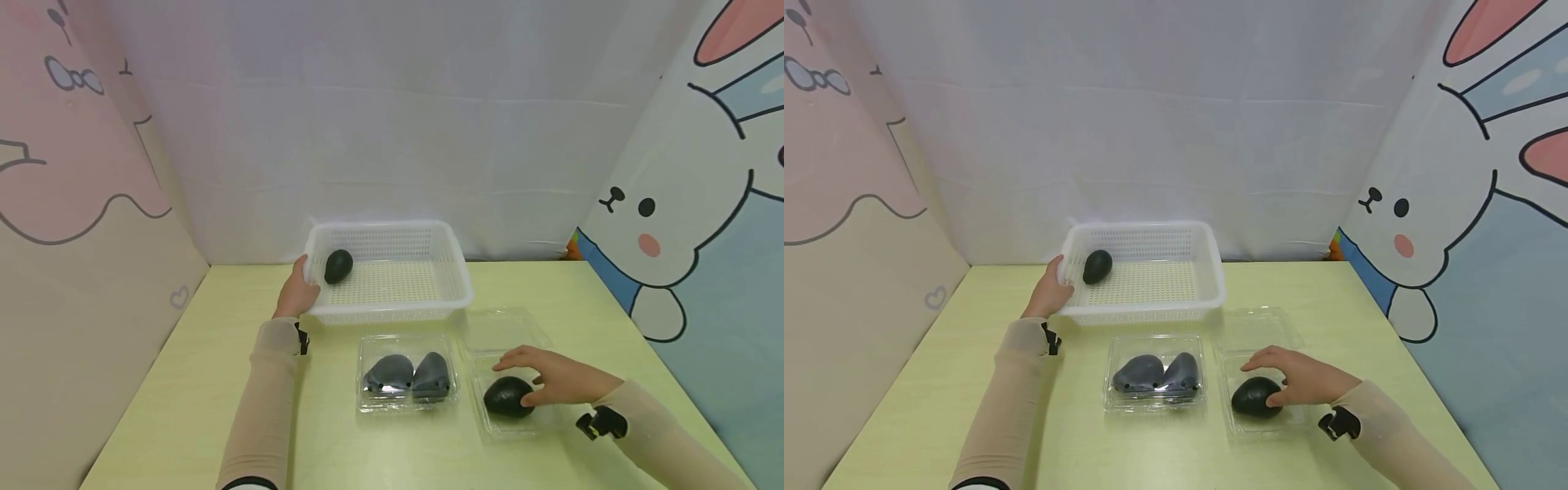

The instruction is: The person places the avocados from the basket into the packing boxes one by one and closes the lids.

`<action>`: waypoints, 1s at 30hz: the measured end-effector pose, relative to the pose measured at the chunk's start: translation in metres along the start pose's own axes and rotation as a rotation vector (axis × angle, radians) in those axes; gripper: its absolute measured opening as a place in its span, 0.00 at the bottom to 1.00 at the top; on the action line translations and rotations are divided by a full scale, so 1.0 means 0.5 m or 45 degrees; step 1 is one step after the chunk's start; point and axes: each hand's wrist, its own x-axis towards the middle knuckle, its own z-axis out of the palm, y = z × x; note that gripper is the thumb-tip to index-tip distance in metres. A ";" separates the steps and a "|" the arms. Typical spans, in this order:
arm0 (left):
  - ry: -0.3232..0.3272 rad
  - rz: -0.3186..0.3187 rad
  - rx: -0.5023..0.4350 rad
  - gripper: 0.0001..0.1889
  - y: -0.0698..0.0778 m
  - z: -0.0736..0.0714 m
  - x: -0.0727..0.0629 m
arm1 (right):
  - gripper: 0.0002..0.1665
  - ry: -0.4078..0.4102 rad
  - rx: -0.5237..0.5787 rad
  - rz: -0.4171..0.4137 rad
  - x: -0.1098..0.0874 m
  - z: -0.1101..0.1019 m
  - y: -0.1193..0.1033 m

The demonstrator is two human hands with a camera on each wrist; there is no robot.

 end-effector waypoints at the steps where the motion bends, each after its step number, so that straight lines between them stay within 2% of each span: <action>1: 0.001 0.001 -0.001 0.41 0.000 0.000 0.000 | 0.34 0.002 0.006 0.005 0.001 -0.001 -0.002; 10: 0.004 0.005 0.016 0.41 -0.002 0.000 0.001 | 0.35 0.009 -0.032 0.010 0.005 -0.009 -0.007; 20: 0.015 0.002 0.017 0.41 0.000 0.001 0.003 | 0.44 0.086 -0.302 -0.023 0.004 -0.009 -0.008; 30: 0.010 0.003 0.016 0.42 -0.005 0.003 0.004 | 0.46 0.195 -0.353 -0.041 0.016 -0.003 -0.016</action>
